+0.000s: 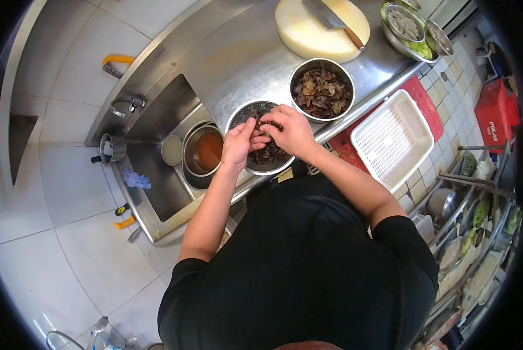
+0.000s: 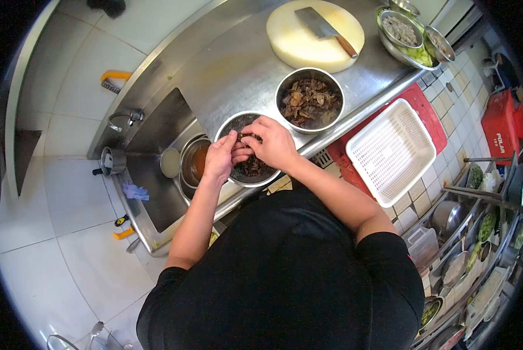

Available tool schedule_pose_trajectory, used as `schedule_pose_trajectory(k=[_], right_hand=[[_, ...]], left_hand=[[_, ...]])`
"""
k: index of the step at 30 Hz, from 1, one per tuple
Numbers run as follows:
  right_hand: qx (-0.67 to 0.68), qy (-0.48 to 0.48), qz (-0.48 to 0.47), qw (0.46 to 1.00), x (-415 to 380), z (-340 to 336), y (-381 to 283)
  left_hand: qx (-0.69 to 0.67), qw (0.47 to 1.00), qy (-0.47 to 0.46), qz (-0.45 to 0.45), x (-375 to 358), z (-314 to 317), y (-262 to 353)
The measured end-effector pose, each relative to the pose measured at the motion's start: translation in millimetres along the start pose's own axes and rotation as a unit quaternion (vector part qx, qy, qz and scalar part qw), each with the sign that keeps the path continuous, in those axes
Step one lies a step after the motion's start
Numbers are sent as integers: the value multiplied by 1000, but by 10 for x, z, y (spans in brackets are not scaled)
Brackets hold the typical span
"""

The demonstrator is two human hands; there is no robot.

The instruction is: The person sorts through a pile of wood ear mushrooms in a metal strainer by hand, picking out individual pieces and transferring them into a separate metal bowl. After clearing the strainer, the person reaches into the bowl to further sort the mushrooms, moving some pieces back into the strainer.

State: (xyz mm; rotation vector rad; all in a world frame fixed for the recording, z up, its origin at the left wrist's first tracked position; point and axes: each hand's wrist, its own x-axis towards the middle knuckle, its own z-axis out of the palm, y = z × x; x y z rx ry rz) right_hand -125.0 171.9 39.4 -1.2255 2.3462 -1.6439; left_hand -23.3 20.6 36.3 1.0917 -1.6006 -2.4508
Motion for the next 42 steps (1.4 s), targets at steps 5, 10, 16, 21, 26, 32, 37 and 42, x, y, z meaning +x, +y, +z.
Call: schedule_pose_trajectory(k=[5,10,16,21,26,32,37,42], right_hand=[[-119,-16,-94,988,-60,15,28],[-135,-3,-90,987,-96,60,73],[-97,26,-31,994,-79,27,62],[-173,49,-77,981,-25,21,101],[-132,62,-47,988,13,3,211],[139,7,228,964,45,-171,273],[17,21,28,999,42,-237,168],[-97,68,-75,990,33,-106,176]], left_hand=[[46,997,32,49,-2,146,-52],[43,992,41,109,56,208,-191],[41,983,70,163,81,318,-262],[136,958,101,233,122,380,-279],[180,945,95,257,110,409,-250],[2,987,-11,162,110,391,-114],[66,981,14,181,154,355,-132],[199,952,48,227,123,376,-121]])
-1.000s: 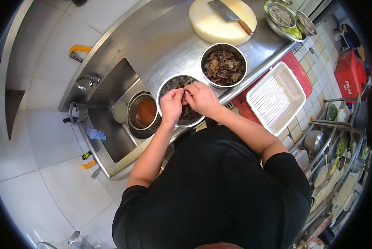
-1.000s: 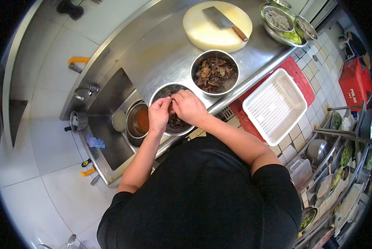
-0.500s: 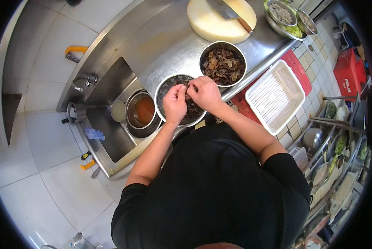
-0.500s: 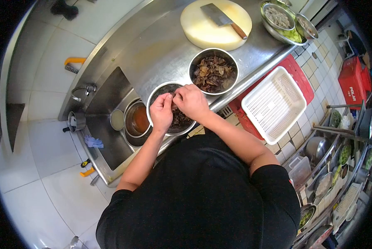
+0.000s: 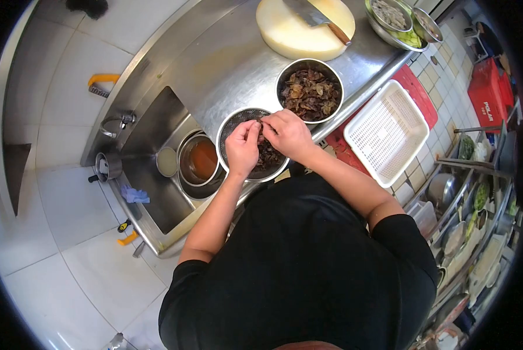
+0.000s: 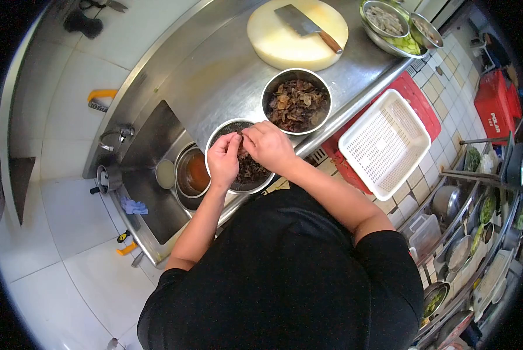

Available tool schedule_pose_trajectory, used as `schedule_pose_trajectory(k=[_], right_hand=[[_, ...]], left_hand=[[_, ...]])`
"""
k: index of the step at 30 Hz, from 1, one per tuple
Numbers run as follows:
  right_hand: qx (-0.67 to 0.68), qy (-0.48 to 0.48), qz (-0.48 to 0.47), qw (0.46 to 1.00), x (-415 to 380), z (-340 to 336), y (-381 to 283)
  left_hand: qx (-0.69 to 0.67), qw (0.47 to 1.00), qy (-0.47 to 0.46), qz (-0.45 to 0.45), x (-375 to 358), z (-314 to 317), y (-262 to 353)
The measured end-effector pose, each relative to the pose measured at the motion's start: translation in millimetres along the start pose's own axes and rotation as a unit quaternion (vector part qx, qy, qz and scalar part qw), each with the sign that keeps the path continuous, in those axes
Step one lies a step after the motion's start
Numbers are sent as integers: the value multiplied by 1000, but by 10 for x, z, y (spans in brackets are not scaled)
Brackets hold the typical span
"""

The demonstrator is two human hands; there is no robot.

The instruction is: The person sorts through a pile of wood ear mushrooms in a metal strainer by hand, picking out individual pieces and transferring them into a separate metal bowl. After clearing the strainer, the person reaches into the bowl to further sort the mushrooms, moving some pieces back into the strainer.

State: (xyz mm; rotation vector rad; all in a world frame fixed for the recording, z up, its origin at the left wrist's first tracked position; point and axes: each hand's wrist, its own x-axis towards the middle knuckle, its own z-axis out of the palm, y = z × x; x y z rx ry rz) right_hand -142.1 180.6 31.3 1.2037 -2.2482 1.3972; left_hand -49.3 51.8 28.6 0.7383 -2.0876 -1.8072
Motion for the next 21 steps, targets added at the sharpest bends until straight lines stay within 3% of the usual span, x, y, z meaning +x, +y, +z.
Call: schedule_pose_trajectory(k=[3,5,6,9,12,14,16,21], right_hand=[[-24,14,-11,1000,37,33,-17],[5,-3,23,1000,40,83,31],[20,-12,39,999,74,87,15],[180,-76,288,938,122,60,-117],[348,-88,390,848,-87,327,65],[200,-204,305,909,-201,370,114],[54,-335,208,917,-347,375,160],[-74,-378,183,904,-516,501,274]], left_hand=[[4,999,5,35,6,-11,-19],[51,996,7,74,61,-66,-135],[10,998,-6,59,72,-87,-161],[-76,996,-40,21,78,-173,-189],[-116,992,-45,11,68,-285,-115],[-116,993,-17,2,125,-373,-58],[-101,995,12,4,180,-380,44],[-27,994,-59,91,513,-102,383]])
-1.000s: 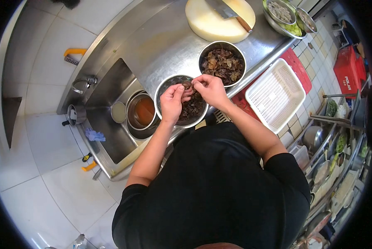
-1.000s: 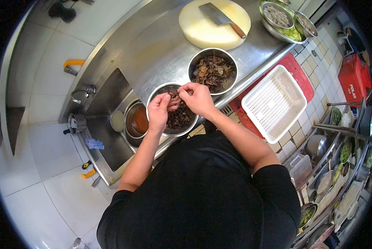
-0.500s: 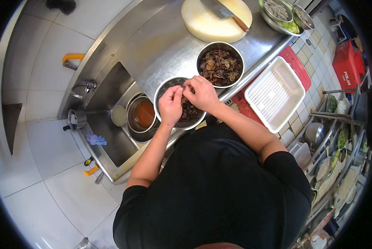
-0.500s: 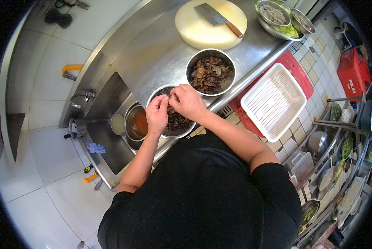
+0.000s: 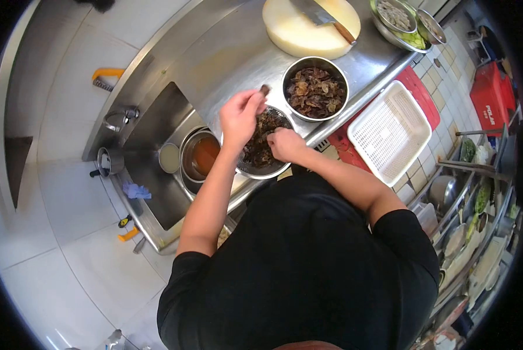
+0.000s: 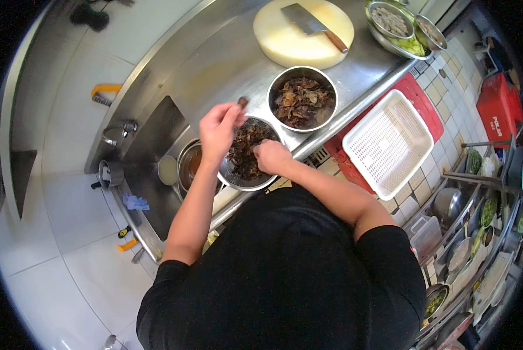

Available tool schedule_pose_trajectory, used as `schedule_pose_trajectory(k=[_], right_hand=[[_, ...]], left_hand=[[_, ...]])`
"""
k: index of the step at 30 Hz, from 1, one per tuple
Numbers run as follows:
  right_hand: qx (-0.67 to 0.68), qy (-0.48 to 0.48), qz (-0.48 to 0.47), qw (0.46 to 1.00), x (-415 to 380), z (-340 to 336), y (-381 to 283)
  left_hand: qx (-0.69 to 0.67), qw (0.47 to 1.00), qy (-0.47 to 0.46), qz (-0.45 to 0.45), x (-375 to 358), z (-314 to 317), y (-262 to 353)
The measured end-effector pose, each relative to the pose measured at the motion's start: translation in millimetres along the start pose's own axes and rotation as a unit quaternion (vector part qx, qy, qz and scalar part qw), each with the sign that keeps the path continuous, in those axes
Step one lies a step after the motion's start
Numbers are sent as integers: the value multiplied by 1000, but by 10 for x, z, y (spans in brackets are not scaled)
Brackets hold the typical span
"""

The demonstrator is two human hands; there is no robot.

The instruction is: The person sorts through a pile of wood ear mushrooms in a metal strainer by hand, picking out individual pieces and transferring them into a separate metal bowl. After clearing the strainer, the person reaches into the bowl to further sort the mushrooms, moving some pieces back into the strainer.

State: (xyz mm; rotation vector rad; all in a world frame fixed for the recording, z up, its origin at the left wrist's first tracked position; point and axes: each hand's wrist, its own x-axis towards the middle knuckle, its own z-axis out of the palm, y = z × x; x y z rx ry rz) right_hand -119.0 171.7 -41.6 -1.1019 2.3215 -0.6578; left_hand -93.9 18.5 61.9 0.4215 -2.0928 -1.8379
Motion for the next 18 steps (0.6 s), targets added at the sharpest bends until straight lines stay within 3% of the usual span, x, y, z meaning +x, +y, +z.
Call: schedule_pose_trajectory(k=[2,3,6,7,9,10,12,15,18], right_hand=[[-39,-15,17,999,31,-127,-37],[-62,-18,19,998,36,-175,-28],[-69,34,17,997,29,-238,-4],[-50,30,6,998,-11,-332,-32],[-45,65,-2,997,-21,-280,67],[-43,81,-7,996,-7,-220,126],[-31,93,-10,995,13,-136,191],[-8,61,-7,998,-5,-227,151],[62,50,-22,997,15,-277,101]], left_hand=[[9,996,-90,1,162,191,82],[47,994,-91,-24,209,246,65],[342,931,-63,114,242,42,-245],[436,894,-97,34,158,-29,-234],[496,839,-212,-63,-111,-170,-265],[516,826,-226,-31,-293,-199,-337],[553,812,-183,33,-591,-231,-672],[551,820,-156,-14,-672,-349,-862],[457,878,-131,-50,-723,-415,-733]])
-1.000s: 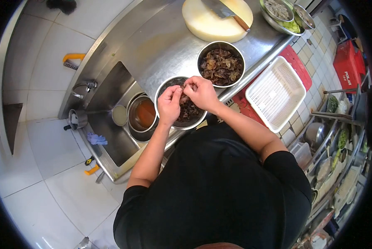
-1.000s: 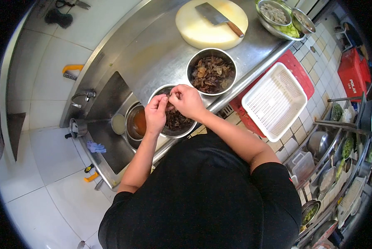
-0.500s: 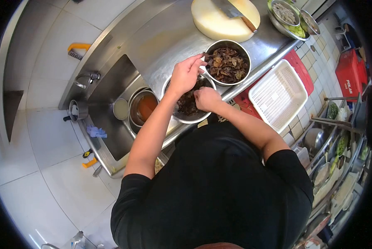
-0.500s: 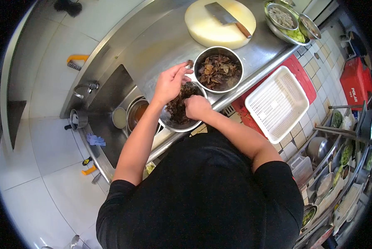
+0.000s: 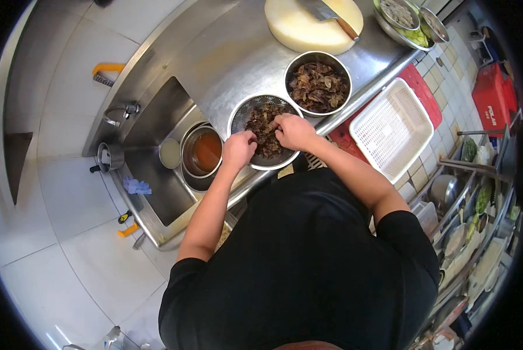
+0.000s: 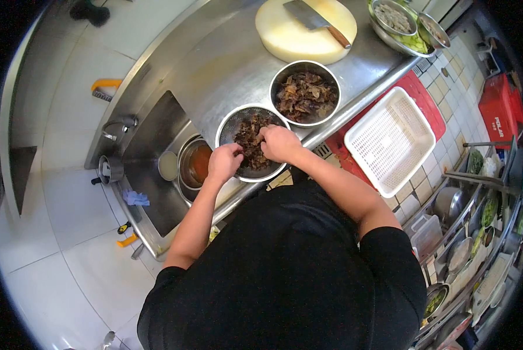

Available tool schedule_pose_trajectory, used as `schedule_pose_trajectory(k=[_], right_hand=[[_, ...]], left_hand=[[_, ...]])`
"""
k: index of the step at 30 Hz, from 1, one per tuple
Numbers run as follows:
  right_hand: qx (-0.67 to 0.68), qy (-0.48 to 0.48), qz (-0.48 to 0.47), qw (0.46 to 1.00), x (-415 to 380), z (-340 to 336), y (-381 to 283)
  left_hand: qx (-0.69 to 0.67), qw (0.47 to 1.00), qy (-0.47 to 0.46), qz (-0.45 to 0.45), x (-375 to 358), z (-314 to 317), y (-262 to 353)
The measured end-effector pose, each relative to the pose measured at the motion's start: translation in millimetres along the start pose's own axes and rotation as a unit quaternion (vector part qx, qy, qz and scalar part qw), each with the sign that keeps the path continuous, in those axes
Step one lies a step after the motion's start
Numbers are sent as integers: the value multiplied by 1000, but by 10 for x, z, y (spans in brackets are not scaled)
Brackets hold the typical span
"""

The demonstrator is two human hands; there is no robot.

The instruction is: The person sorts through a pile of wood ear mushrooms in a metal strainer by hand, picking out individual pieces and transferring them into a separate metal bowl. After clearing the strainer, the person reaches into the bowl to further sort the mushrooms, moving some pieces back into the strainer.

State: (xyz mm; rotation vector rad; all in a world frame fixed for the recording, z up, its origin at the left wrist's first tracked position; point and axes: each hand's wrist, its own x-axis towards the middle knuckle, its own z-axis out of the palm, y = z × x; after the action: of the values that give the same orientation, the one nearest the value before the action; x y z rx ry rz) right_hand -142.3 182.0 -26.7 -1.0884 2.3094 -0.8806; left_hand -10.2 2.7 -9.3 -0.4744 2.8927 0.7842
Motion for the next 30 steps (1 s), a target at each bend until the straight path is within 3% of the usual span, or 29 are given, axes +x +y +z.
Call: schedule_pose_trajectory(k=[3,6,7,9,12,15,22,23,26,30], right_hand=[[178,-17,18,984,-6,-50,-167],[363,-81,98,923,64,30,-223],[364,-87,123,919,57,-28,-289],[340,-30,103,934,68,3,-272],[304,33,80,949,30,-44,-310],[268,34,81,959,-20,-184,-451],[70,63,1,996,-61,-49,-439],[51,15,30,998,-55,-60,-414],[55,71,4,996,-96,-42,-303],[-19,36,38,998,-137,-159,-359]], left_hand=[[-96,994,42,-36,-51,-49,87],[-105,986,126,-8,-56,-50,151],[-94,985,145,11,-62,-62,170],[-72,980,180,50,-67,-89,227],[-252,963,92,-22,-115,-291,469],[-478,870,51,-106,-47,-175,383],[-469,875,36,-114,0,-68,310],[-474,872,41,-116,13,-71,280],[-521,844,50,-114,34,-116,229],[-538,833,62,-115,147,-197,242]])
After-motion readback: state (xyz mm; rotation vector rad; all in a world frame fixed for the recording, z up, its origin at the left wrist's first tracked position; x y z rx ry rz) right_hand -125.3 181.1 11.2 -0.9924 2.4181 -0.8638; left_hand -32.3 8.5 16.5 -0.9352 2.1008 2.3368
